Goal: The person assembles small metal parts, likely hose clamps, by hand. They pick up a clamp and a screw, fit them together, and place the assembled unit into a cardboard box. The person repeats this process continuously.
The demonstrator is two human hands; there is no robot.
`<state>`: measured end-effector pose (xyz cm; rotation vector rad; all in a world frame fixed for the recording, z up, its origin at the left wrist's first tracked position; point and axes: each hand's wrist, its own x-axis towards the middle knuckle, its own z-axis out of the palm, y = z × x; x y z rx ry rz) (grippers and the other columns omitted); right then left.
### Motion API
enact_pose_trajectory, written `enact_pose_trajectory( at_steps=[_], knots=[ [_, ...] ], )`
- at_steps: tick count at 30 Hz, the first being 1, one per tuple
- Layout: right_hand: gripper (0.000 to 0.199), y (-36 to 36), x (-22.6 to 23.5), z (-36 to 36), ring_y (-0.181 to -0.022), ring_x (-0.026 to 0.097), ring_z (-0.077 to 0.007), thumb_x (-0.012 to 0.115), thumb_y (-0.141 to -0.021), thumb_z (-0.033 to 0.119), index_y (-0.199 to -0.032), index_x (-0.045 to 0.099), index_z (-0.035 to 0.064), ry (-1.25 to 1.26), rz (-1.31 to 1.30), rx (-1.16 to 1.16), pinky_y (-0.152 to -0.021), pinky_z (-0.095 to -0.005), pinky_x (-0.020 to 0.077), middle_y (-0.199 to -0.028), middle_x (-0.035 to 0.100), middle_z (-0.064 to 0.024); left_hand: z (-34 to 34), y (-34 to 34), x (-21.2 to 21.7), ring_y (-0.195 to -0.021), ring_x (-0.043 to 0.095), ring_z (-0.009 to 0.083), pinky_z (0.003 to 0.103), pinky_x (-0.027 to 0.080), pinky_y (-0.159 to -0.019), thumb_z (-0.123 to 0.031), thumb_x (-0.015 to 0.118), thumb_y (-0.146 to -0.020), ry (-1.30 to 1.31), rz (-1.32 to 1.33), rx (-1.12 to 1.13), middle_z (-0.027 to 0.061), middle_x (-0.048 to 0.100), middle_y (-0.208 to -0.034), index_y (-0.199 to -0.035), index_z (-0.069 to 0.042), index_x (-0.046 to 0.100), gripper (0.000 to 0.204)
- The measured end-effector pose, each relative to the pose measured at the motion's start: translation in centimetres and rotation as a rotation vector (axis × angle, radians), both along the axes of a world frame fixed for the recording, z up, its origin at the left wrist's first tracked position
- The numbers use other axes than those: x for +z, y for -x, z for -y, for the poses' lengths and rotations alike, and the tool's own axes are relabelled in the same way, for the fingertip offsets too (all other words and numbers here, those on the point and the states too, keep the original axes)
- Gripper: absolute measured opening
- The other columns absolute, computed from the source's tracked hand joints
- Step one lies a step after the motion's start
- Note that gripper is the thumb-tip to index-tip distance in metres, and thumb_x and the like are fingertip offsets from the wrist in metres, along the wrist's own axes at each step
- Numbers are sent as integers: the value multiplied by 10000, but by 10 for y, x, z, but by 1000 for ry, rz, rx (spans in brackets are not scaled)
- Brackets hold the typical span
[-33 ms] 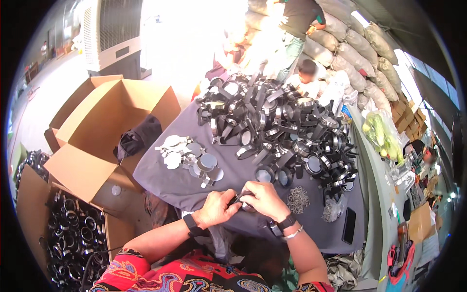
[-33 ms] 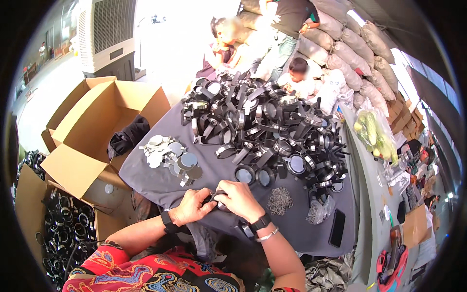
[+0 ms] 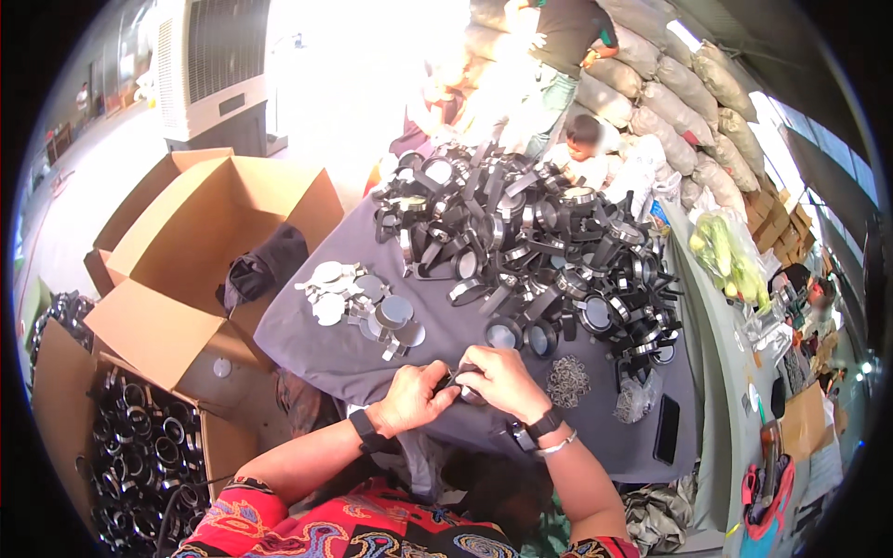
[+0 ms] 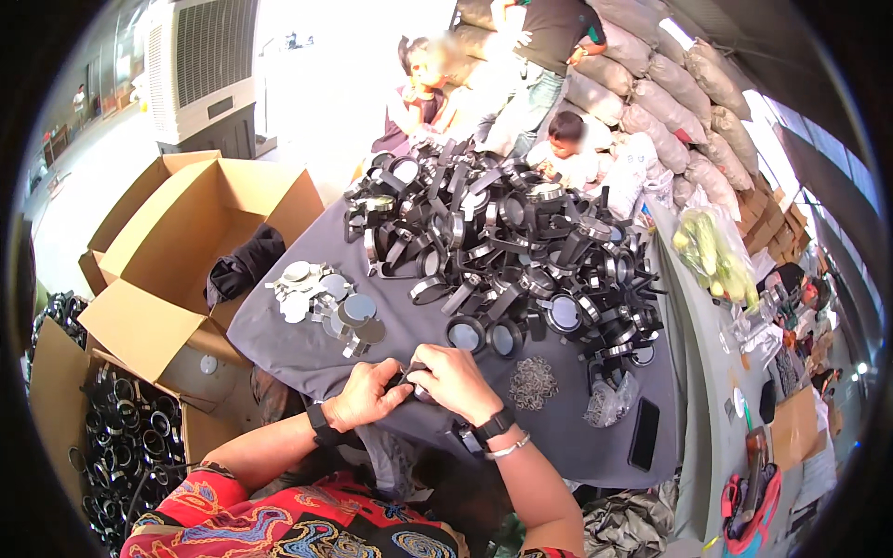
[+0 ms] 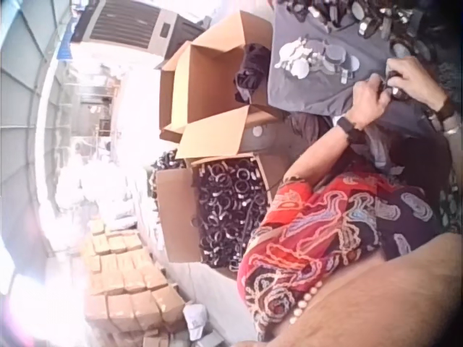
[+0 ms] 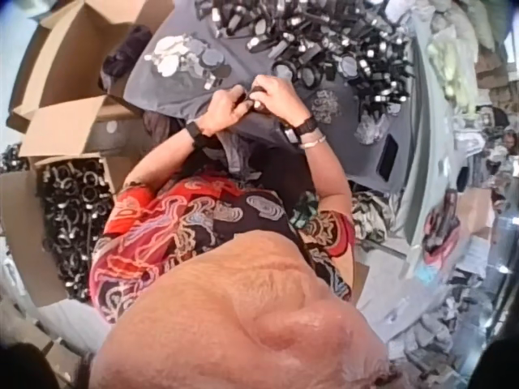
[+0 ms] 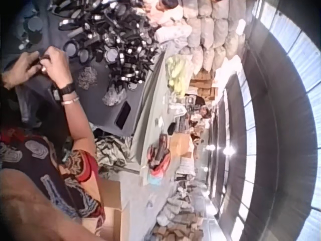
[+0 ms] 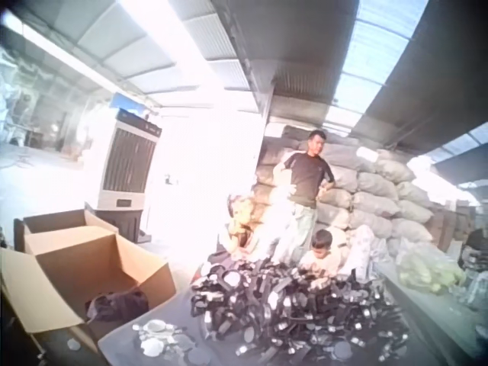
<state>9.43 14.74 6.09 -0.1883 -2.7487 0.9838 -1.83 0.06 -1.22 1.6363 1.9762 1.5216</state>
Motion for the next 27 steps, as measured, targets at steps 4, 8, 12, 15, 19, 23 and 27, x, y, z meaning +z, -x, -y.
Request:
enact_pose_trajectory(
  at_steps=[4, 8, 12, 15, 19, 23, 27],
  knots=[
    [118, -16, -15, 10, -663, 649, -285, 674, -813, 72, -846, 583, 5, 85, -213, -162, -588, -362, 483, -753, 645, -133, 0, 4, 2, -555, 589, 368, 446, 447, -523, -210, 674, -849, 40, 19, -43, 173, 564, -616, -881, -1, 533, 254],
    [125, -52, -60, 10, -614, 586, -77, 660, -883, 67, -869, 559, -5, 449, -604, -533, -565, -241, 477, -702, 623, -31, 5, 20, 18, -493, 475, 47, 210, 369, -421, -112, 649, -904, 227, 813, -135, 3, 572, -677, -903, -17, 592, 111],
    [92, -105, -95, 0, -621, 532, -55, 618, -905, 21, -875, 531, 18, 216, -640, -728, -573, -209, 452, -732, 573, -1, -47, 32, 83, -514, 493, 66, 221, 391, -433, -125, 618, -918, 115, 772, -103, -5, 538, -655, -868, -2, 582, 138],
    [107, -108, -101, 1, -604, 500, -64, 647, -880, 43, -860, 547, 9, 90, -648, -757, -550, -234, 422, -706, 565, -13, -122, 38, 147, -617, 525, 94, 240, 446, -539, -153, 621, -916, -139, 807, -257, 33, 558, -754, -984, 28, 583, 197],
    [184, -98, -87, 11, -612, 579, -259, 703, -814, 124, -810, 565, 1, -65, -570, -704, -594, -370, 464, -699, 600, -142, -192, 49, 184, -856, 639, 346, 420, 512, -762, -278, 585, -904, -284, 361, -24, 221, 640, -980, -1125, 72, 504, 421],
    [133, -109, -71, 23, -727, 605, -381, 673, -818, 92, -898, 606, 9, -64, -520, -759, -659, -431, 483, -793, 613, -185, -162, -17, 134, -797, 630, 393, 448, 494, -694, -232, 590, -865, -387, -10, -229, 202, 644, -847, -944, 5, 607, 250],
    [136, -106, -59, 29, -645, 575, -361, 666, -855, 110, -848, 574, 10, -102, -649, -710, -606, -415, 472, -716, 585, -172, -61, -45, 60, -687, 647, 292, 371, 495, -608, -181, 631, -871, -18, -22, -452, 149, 641, -742, -876, -17, 653, 166]
  ],
)
